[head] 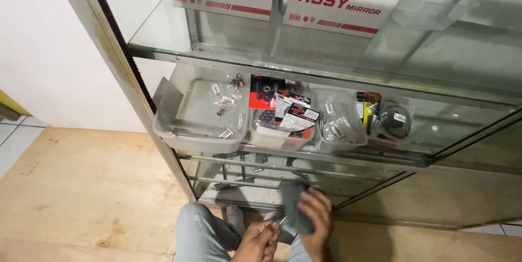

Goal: Polishing a small metal motorcycle part with a cloth while sitting near a display case.

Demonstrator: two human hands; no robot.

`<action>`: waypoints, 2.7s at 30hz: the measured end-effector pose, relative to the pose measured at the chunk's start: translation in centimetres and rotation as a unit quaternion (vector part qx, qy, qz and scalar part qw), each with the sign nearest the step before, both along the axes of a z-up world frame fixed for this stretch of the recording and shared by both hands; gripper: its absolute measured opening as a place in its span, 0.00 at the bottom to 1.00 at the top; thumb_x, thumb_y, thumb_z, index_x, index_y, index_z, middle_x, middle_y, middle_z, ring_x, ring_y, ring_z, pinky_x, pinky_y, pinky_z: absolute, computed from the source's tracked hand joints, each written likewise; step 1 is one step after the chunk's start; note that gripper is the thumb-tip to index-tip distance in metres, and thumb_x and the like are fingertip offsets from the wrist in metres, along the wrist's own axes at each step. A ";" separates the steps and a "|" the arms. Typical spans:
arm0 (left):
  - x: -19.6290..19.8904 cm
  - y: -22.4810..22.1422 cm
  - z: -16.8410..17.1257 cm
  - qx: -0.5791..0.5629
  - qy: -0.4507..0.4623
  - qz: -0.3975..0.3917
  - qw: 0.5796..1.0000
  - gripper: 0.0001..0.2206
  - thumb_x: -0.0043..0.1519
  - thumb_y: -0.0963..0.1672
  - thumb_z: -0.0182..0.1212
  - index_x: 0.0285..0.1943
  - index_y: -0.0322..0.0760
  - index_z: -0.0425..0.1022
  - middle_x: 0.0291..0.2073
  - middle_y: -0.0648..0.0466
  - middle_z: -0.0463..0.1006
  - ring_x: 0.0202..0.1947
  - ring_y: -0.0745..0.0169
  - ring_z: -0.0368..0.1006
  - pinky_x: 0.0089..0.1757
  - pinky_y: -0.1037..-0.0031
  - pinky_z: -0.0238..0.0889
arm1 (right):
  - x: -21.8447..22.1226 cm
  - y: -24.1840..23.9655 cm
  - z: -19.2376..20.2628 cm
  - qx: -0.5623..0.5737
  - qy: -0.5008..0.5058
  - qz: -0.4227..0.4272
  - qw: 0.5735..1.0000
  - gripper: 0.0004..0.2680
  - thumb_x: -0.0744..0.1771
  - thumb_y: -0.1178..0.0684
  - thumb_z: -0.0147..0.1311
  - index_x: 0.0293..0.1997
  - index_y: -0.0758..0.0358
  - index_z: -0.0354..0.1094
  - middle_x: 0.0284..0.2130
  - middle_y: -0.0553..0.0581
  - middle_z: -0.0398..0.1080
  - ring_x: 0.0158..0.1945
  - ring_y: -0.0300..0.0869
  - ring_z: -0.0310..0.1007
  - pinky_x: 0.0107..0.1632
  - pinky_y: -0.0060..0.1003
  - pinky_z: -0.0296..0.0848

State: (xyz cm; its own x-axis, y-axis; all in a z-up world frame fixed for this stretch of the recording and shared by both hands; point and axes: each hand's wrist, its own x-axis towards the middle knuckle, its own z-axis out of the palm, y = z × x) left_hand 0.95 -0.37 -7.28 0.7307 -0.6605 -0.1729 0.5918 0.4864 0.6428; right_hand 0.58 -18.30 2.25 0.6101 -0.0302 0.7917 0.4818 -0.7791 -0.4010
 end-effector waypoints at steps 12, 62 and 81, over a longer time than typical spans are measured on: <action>-0.7 -0.1 2.0 0.073 -0.010 -0.013 0.997 0.14 0.74 0.47 0.51 0.35 0.38 0.65 0.16 0.60 0.60 0.14 0.74 0.54 0.20 0.77 0.46 | -1.4 -0.4 -0.1 -0.052 -0.071 0.070 0.994 0.09 0.72 0.46 0.55 0.47 0.61 0.68 0.53 0.61 0.73 0.60 0.58 0.72 0.61 0.47 0.73; -1.3 0.7 -0.8 0.268 -0.305 0.152 0.901 0.08 0.66 0.39 0.53 0.40 0.33 0.80 0.18 0.56 0.72 0.20 0.75 0.66 0.25 0.75 0.59 | -2.7 0.1 -0.3 0.019 -0.033 0.082 0.996 0.08 0.62 0.52 0.57 0.42 0.57 0.73 0.49 0.58 0.74 0.58 0.55 0.73 0.59 0.49 0.73; -2.7 1.8 11.8 0.404 -0.271 0.100 0.868 0.05 0.64 0.42 0.64 0.41 0.37 0.84 0.16 0.53 0.71 0.17 0.66 0.67 0.25 0.72 0.57 | 1.6 -1.1 -4.5 0.259 0.065 -0.007 0.964 0.14 0.60 0.69 0.55 0.47 0.66 0.72 0.52 0.61 0.74 0.60 0.52 0.72 0.64 0.42 0.68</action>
State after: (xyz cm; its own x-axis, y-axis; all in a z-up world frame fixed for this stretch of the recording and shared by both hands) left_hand -1.80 1.39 4.56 0.9351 -0.3347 -0.1161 0.0521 -0.1944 0.9795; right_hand 2.15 -19.42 -2.29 0.7000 -0.4091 0.5853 0.3928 -0.4639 -0.7940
